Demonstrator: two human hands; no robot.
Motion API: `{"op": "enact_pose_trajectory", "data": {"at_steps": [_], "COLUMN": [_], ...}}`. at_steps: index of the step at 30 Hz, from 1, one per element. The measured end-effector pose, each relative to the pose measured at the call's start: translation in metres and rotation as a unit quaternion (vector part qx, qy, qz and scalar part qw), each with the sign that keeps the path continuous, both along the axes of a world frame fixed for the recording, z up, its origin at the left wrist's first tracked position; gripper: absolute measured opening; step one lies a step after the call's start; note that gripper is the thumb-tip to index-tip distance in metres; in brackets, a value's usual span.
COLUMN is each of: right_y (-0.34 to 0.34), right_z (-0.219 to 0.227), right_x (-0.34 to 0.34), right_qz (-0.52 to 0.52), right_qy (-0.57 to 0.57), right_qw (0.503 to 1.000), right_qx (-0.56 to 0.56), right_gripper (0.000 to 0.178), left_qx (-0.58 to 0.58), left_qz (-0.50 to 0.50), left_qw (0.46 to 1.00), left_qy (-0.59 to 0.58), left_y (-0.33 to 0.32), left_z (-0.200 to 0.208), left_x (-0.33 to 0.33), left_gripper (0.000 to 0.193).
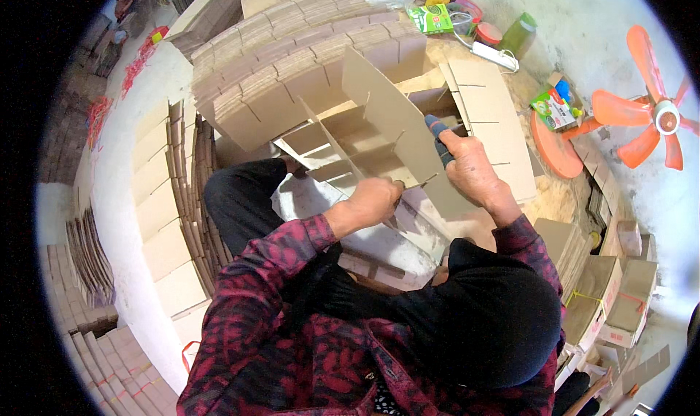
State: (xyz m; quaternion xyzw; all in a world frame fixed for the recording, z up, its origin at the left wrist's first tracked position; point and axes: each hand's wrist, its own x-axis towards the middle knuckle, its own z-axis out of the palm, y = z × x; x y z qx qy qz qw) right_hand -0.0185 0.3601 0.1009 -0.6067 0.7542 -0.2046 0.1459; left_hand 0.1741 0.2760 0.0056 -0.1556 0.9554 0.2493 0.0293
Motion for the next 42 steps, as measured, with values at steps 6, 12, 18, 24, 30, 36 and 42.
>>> {"op": "enact_pose_trajectory", "data": {"at_steps": [6, 12, 18, 24, 30, 36, 42], "right_y": [-0.003, -0.002, 0.011, 0.011, 0.005, 0.040, 0.112], "right_z": [-0.024, -0.054, -0.052, -0.065, -0.062, -0.054, -0.073], "right_x": [0.021, 0.039, 0.028, 0.021, 0.029, -0.030, -0.095], "right_qz": [0.038, 0.095, 0.055, 0.080, 0.046, -0.075, -0.292], "right_qy": [0.061, 0.144, 0.070, 0.006, 0.039, 0.045, 0.104], "right_qw": [0.997, 0.982, 0.992, 0.994, 0.994, 0.966, 0.941], "right_qx": [-0.023, -0.079, -0.095, -0.070, 0.093, -0.242, -0.139], "right_gripper": [0.030, 0.022, 0.017, 0.020, 0.026, 0.041, 0.039], "left_qx": [-0.008, -0.037, -0.047, -0.026, -0.039, -0.057, -0.079], "left_qz": [0.000, -0.015, -0.004, -0.016, -0.009, 0.015, -0.016], "left_qw": [1.000, 0.999, 0.998, 0.999, 0.999, 0.998, 0.996], "left_qy": [0.001, -0.005, -0.033, -0.034, 0.001, -0.003, -0.036], "left_y": [0.000, -0.006, -0.004, 0.008, 0.007, -0.021, -0.019], "left_z": [-0.001, -0.015, 0.007, 0.000, 0.004, 0.014, 0.012], "left_x": [-0.003, -0.005, -0.014, -0.002, 0.000, 0.028, 0.037], "left_gripper": [0.023, 0.019, 0.021, 0.020, 0.014, 0.014, 0.011]}}
